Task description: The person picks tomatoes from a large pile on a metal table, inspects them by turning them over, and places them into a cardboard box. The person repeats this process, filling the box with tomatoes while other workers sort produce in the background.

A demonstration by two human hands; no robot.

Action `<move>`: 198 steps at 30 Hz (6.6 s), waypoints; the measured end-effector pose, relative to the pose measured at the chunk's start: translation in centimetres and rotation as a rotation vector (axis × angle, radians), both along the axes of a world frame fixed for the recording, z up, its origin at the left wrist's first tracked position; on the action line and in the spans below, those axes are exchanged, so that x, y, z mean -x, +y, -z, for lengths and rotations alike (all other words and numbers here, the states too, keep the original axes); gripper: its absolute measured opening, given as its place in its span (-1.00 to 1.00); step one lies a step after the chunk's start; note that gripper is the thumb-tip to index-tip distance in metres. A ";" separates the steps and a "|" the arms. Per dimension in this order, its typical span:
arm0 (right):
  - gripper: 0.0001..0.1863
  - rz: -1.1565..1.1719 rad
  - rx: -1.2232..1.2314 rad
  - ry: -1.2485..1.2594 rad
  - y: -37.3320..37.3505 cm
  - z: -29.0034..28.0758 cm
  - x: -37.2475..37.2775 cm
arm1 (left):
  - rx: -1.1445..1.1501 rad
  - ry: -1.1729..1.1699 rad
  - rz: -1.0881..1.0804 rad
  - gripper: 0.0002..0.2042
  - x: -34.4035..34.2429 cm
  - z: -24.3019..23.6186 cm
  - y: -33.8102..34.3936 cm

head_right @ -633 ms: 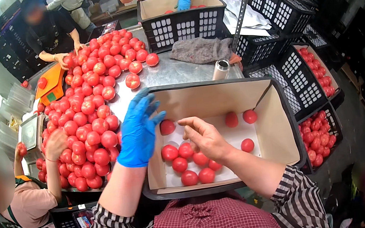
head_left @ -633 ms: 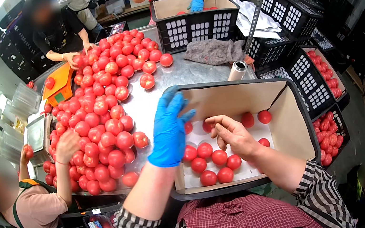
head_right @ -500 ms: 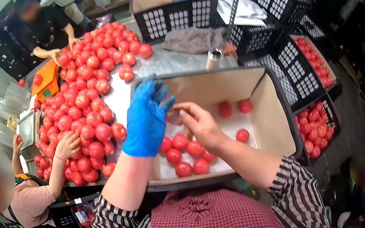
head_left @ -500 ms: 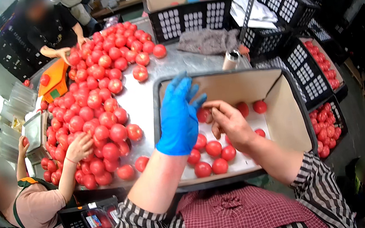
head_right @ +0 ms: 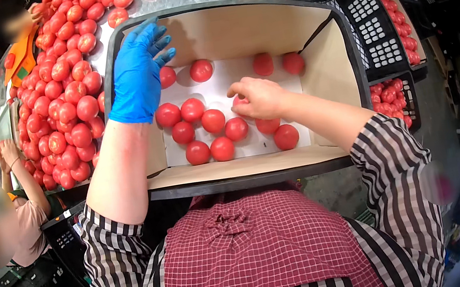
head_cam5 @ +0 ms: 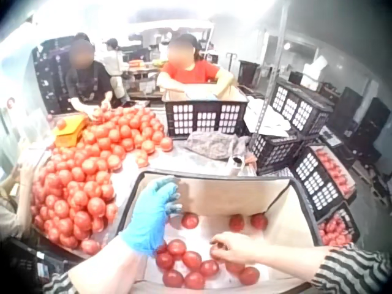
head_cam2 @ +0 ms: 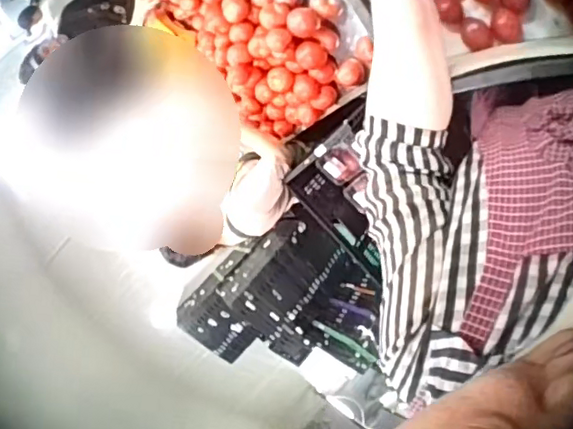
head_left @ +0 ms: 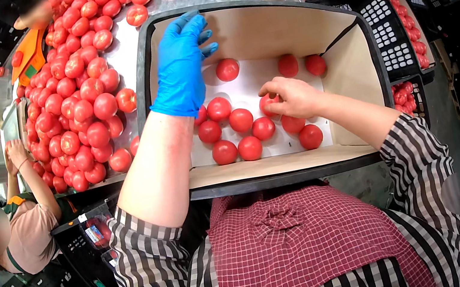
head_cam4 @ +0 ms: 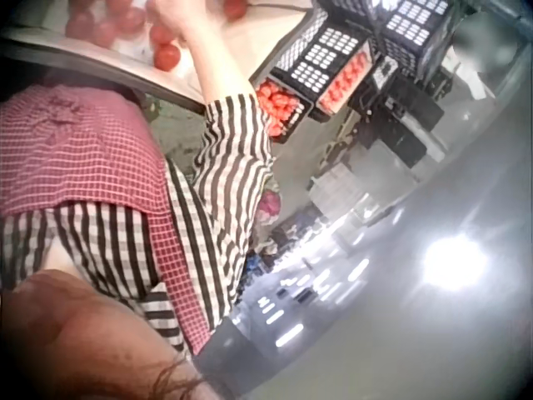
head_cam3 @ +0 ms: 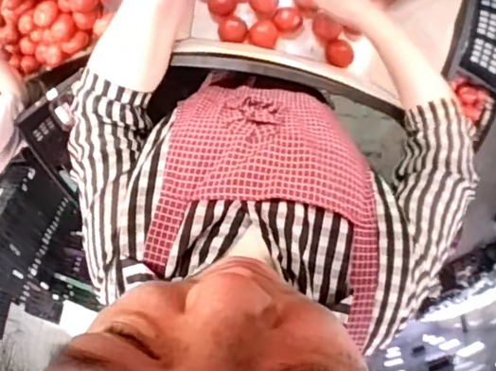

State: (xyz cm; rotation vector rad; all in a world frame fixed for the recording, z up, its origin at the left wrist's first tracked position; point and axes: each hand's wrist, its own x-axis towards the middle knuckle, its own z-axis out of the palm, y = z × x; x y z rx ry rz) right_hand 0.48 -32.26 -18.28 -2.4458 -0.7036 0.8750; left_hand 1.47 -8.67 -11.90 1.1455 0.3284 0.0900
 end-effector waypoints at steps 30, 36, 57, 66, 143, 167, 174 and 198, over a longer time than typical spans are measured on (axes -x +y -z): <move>-0.19 0.538 -0.807 1.097 4.4 0.6 -4.1 | -0.662 -0.013 0.639 -0.40 0.5 1.9 0.5; -0.33 0.507 -0.896 0.981 4.6 1.8 -5.8 | -0.679 -0.054 0.599 -0.45 0.0 1.4 0.0; -0.38 -0.084 0.104 -0.306 7.9 9.5 -5.2 | 0.484 0.220 0.487 -0.35 -1.1 1.6 1.6; -0.44 0.541 -0.667 0.735 3.2 3.5 -6.6 | 0.408 0.245 0.197 -0.56 -1.1 0.5 1.2; -0.12 0.723 0.481 -0.292 -5.0 8.7 -6.7 | 0.428 0.201 0.529 -0.25 0.3 -1.0 -1.2; -0.01 0.472 0.339 -0.121 0.8 7.9 -3.9 | 0.601 -0.026 0.530 -0.21 0.5 -2.8 -0.5; -0.16 0.269 0.203 -0.166 -0.7 9.1 -3.7 | 0.773 -0.102 0.376 -0.31 -0.4 -1.0 -0.4; -0.20 0.578 -1.264 0.971 10.2 -9.4 6.3 | 0.545 -0.264 -0.577 -0.28 8.8 5.7 37.2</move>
